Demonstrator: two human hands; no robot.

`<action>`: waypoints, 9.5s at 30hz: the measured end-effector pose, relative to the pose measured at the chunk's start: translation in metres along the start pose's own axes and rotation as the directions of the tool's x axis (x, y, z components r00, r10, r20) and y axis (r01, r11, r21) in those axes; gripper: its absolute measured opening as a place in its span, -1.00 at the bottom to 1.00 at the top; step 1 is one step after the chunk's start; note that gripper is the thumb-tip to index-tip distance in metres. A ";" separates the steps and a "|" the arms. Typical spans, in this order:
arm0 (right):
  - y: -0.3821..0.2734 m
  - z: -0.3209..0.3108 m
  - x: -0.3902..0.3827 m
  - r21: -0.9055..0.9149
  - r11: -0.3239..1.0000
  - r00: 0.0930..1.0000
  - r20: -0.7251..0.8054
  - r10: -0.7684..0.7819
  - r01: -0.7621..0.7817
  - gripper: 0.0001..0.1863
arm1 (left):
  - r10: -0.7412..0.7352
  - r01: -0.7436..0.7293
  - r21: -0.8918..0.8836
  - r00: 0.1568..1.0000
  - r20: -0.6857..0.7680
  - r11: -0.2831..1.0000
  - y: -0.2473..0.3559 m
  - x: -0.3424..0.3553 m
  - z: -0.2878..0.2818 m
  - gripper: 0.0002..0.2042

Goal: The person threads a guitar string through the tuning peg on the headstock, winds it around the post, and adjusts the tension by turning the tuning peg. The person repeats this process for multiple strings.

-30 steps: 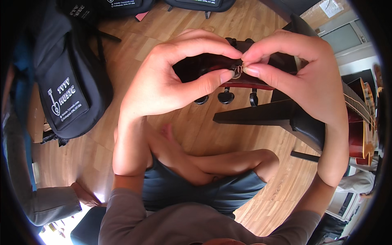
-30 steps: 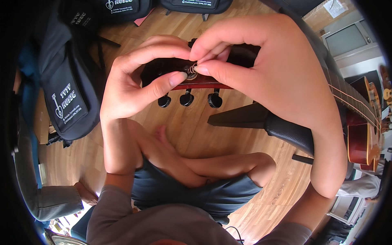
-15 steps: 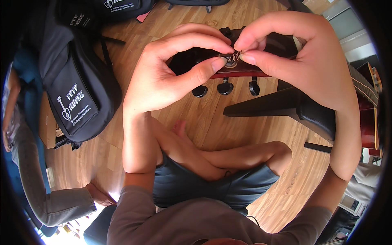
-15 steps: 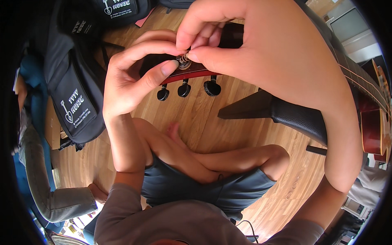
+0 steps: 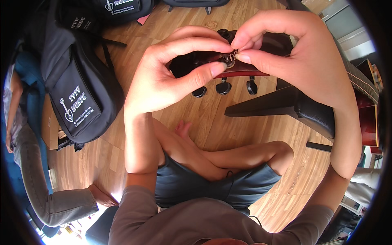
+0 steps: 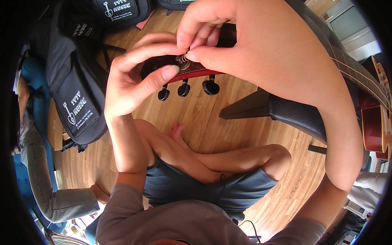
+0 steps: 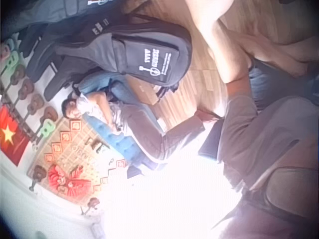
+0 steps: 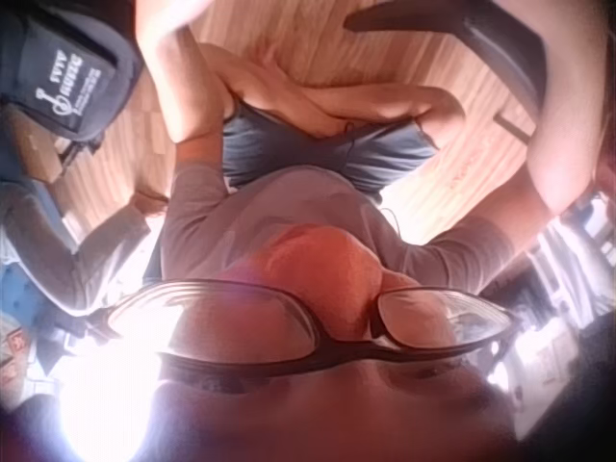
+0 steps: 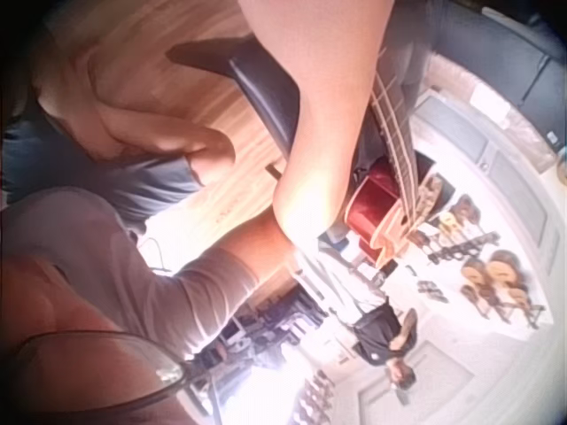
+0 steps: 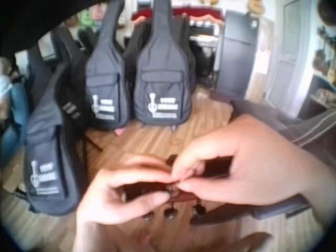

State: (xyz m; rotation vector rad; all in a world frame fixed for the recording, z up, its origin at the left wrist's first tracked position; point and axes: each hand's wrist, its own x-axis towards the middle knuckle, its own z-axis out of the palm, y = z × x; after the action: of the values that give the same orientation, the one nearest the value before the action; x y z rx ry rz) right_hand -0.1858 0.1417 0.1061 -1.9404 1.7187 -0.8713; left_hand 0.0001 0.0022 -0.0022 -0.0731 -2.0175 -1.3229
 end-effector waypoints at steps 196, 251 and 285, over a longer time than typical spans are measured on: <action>-0.005 -0.046 -0.012 0.179 0.978 0.981 0.140 -0.135 0.109 -0.73 | -0.580 0.100 -0.821 0.756 -0.304 0.562 -0.017 -0.074 0.150 -0.68; -0.015 -0.013 0.003 0.243 0.967 0.997 -0.009 0.078 -0.073 -0.77 | 0.156 0.115 0.763 0.949 -0.273 0.636 0.054 -0.063 0.061 -0.56; -0.008 -0.010 0.002 0.194 0.979 0.998 0.027 -0.063 0.057 -0.79 | 0.159 0.170 0.734 0.921 -0.356 0.657 0.054 -0.050 0.081 -0.78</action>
State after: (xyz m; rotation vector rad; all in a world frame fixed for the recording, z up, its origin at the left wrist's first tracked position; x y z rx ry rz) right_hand -0.1865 0.1417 0.1195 -1.8748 1.5039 -0.9828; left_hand 0.0170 0.1099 -0.0073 0.5520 -2.0359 -0.3370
